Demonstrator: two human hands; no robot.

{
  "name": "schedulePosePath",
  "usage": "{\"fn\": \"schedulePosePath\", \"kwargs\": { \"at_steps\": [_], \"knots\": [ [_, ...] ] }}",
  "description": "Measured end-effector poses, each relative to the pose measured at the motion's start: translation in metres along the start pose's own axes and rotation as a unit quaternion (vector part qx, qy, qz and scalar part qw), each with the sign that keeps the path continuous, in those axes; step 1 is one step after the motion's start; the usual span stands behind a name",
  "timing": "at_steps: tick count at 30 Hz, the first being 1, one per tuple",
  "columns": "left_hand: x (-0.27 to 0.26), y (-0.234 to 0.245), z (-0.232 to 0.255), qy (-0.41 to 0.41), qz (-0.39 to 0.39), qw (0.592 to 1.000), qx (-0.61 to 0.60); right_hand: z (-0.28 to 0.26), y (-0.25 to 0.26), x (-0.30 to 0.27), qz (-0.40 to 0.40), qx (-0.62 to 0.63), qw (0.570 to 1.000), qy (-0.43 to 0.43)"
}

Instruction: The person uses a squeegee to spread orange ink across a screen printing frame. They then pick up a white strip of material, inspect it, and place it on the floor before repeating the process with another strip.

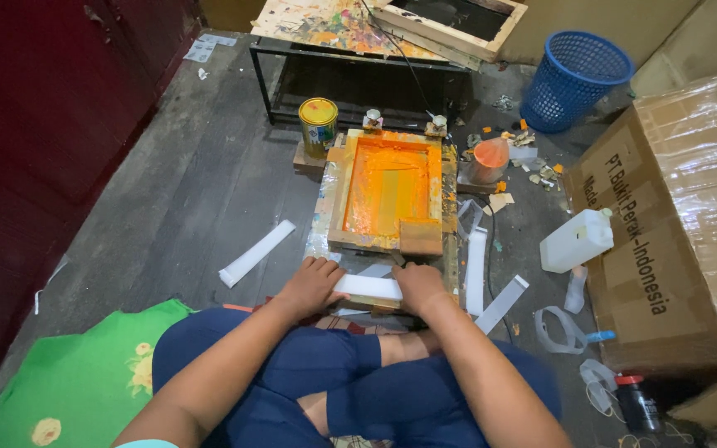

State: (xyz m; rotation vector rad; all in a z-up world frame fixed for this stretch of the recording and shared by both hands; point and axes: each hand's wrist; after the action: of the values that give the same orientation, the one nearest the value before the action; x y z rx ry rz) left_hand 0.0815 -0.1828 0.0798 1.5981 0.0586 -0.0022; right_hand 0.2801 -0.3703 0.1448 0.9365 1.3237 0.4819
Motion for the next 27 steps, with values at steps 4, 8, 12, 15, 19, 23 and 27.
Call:
{"fn": "schedulePosePath", "kwargs": {
  "at_steps": [4, 8, 12, 15, 19, 23, 27],
  "knots": [
    [-0.003, 0.008, 0.001, -0.003, -0.005, 1.0, -0.021, -0.001, 0.012, -0.015, -0.006, 0.02, 1.0, 0.007],
    [-0.005, 0.02, 0.004, -0.007, -0.001, 0.998, -0.055, -0.006, 0.029, -0.033, -0.017, 0.044, 0.999, 0.004],
    [-0.007, 0.028, 0.006, -0.01, 0.021, 0.998, -0.059, -0.006, 0.037, -0.042, -0.021, 0.06, 0.998, 0.003],
    [-0.005, 0.022, 0.005, -0.014, 0.053, 0.997, -0.063, 0.005, 0.029, -0.037, -0.012, 0.072, 0.997, 0.009],
    [-0.004, 0.016, 0.002, -0.02, 0.05, 0.997, -0.061, 0.008, 0.029, -0.037, -0.007, 0.061, 0.998, 0.009],
    [-0.004, 0.016, 0.002, -0.017, 0.051, 0.997, -0.058, 0.011, 0.023, -0.033, -0.003, 0.048, 0.999, -0.001],
    [-0.003, 0.015, 0.001, -0.015, 0.05, 0.997, -0.052, 0.014, 0.017, -0.025, -0.001, 0.041, 0.999, -0.002]
  ]
}}
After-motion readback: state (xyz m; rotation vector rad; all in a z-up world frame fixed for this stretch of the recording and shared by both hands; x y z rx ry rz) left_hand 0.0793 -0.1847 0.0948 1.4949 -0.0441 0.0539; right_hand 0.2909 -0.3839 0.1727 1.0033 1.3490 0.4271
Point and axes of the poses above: each hand's wrist, its own x-axis towards the middle knuckle, its own y-axis out of the back of the hand, z = x × y, and after that the axes turned 15 degrees about -z, right-handed
